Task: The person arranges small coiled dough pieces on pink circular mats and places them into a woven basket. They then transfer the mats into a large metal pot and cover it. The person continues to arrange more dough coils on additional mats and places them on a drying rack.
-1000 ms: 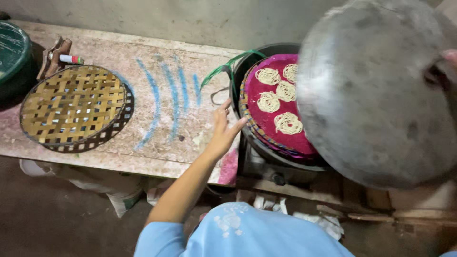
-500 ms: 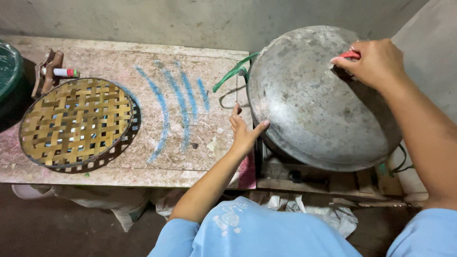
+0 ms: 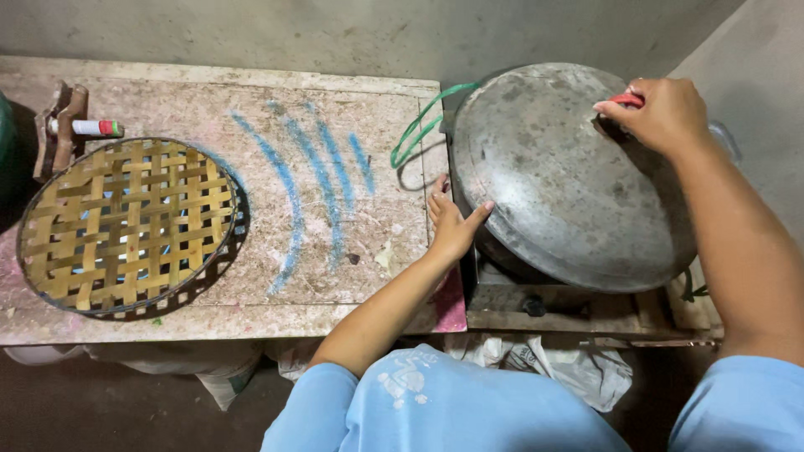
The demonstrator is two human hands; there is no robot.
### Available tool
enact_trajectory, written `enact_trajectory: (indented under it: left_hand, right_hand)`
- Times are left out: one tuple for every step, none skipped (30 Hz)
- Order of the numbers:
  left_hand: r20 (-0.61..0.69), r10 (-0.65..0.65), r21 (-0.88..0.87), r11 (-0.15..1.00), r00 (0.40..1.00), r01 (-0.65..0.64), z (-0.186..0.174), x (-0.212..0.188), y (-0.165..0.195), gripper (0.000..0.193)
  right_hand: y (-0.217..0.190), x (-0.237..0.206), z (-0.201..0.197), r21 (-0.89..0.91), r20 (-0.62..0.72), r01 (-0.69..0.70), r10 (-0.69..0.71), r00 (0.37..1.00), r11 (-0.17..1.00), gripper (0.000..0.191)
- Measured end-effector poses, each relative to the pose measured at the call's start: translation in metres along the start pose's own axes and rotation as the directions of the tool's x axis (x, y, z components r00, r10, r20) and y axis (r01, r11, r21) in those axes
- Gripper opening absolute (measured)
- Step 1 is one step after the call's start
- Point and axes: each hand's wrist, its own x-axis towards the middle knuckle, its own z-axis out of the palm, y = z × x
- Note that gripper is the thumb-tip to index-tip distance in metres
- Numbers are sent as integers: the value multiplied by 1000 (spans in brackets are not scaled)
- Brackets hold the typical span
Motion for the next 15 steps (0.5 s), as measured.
enact_trajectory:
  left_hand:
    - [0, 1, -1, 1000, 1000, -1, 1, 3, -1, 114]
    - [0, 4, -2, 1000, 1000, -4, 2, 4, -3, 115]
    - [19, -26, -9, 1000, 999, 26, 2, 6, -3, 114]
    - [38, -59, -14, 998, 998, 59, 3, 6, -4, 114]
    - [55, -90, -17, 996, 994, 91, 4, 7, -4, 114]
    - [56, -73, -20, 997, 996, 75, 3, 7, -3, 113]
    - [55, -55, -21, 998, 997, 56, 4, 7, -1, 113]
    - [51, -38, -21, 999, 998, 39, 3, 7, -1, 113]
    - [62, -30, -8, 999, 998, 31, 1, 6, 0, 113]
    - [67, -25, 7, 1000, 997, 25, -2, 4, 1, 113]
    - [65, -23, 24, 999, 998, 21, -8, 3, 2, 113]
    - [44, 53, 16, 998, 998, -53, -17, -2, 1, 110]
    - [18, 127, 13, 992, 992, -128, -28, -9, -1, 107]
    - [-8, 201, 15, 979, 979, -201, -39, -19, -3, 104]
    - [-17, 222, 74, 973, 975, -221, -54, -30, -7, 100]
  right_hand:
    - [-1, 0, 1, -11, 6, -10, 10, 1000, 1000, 59]
    - [-2, 0, 2, -23, 9, -21, 21, 1000, 1000, 61]
    - [-2, 0, 2, -13, -12, -11, 11, 1000, 1000, 60]
    - [-2, -2, 3, -3, -30, -2, 2, 1000, 1000, 59]
    - [-3, -3, 3, 9, -49, 8, -8, 999, 1000, 58]
    - [-3, -4, 3, -12, -62, 8, -8, 998, 1000, 57]
    - [-4, -5, 3, -32, -76, 9, -12, 997, 999, 56]
    - [-5, -5, 4, -49, -89, 13, -17, 996, 999, 55]
    - [-7, -6, 6, 5, -104, -8, 9, 995, 1000, 52]
    - [-9, -6, 8, 63, -115, -23, 30, 993, 998, 49]
    - [-11, -6, 12, 124, -123, -31, 46, 991, 992, 47]
    - [-13, -5, 16, 162, -126, -31, 52, 991, 986, 45]
    - [-16, -5, 23, 194, -132, -22, 48, 990, 981, 44]
    - [-18, -6, 29, 211, -137, -14, 44, 990, 977, 42]
    - [-19, -7, 36, 223, -144, -12, 45, 989, 975, 40]
